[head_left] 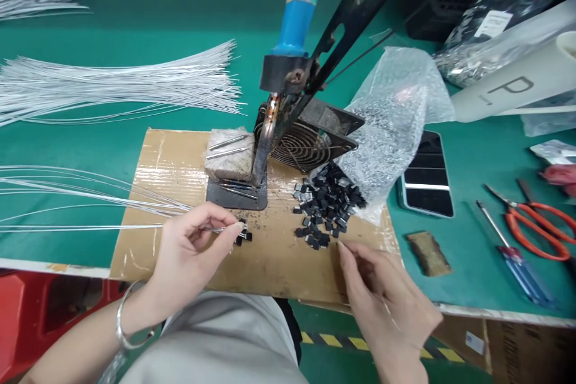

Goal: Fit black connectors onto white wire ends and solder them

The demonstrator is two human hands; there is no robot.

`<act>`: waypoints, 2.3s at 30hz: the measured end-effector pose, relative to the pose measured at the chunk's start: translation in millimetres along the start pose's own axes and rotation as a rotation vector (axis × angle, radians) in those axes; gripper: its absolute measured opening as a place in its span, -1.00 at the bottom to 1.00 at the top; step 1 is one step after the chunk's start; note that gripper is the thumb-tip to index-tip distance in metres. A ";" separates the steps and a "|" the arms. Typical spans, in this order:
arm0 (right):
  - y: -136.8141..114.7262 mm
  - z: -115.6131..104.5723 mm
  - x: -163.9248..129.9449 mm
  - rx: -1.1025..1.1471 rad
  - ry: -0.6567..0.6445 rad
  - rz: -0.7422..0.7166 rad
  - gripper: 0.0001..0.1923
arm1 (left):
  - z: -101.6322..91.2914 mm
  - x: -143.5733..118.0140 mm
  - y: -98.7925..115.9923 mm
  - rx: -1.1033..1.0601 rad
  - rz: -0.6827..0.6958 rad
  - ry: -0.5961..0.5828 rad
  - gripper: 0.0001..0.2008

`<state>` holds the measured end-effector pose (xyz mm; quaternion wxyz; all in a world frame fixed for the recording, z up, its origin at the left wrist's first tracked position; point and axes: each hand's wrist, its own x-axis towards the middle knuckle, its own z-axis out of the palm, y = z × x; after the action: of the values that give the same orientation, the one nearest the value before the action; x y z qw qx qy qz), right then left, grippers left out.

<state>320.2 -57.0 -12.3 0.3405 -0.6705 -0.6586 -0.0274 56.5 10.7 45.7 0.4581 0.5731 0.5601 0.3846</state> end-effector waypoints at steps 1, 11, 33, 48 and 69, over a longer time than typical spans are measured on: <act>-5.0 1.2 0.2 0.042 0.034 0.089 -0.96 | -0.4 0.2 0.5 -0.004 -0.010 -0.009 -0.93; -79.9 21.0 30.6 0.894 0.030 0.561 -0.88 | 0.0 2.6 8.8 0.057 -0.046 0.018 -0.91; -110.6 40.9 41.4 1.279 -0.191 0.757 -0.91 | -3.0 10.0 18.8 -0.100 -0.121 -0.155 -0.89; -112.3 40.3 40.5 1.190 -0.177 0.727 -0.91 | -1.9 12.2 18.3 -0.151 -0.163 -0.150 -0.88; -90.7 25.3 42.5 0.832 -0.262 0.339 -0.70 | 2.9 27.7 19.4 -0.077 -0.152 -0.090 -0.91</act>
<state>233.5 -16.8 27.0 0.4942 -0.5729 -0.5322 0.3799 67.0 38.8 61.5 0.5324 0.5277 0.5655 0.3440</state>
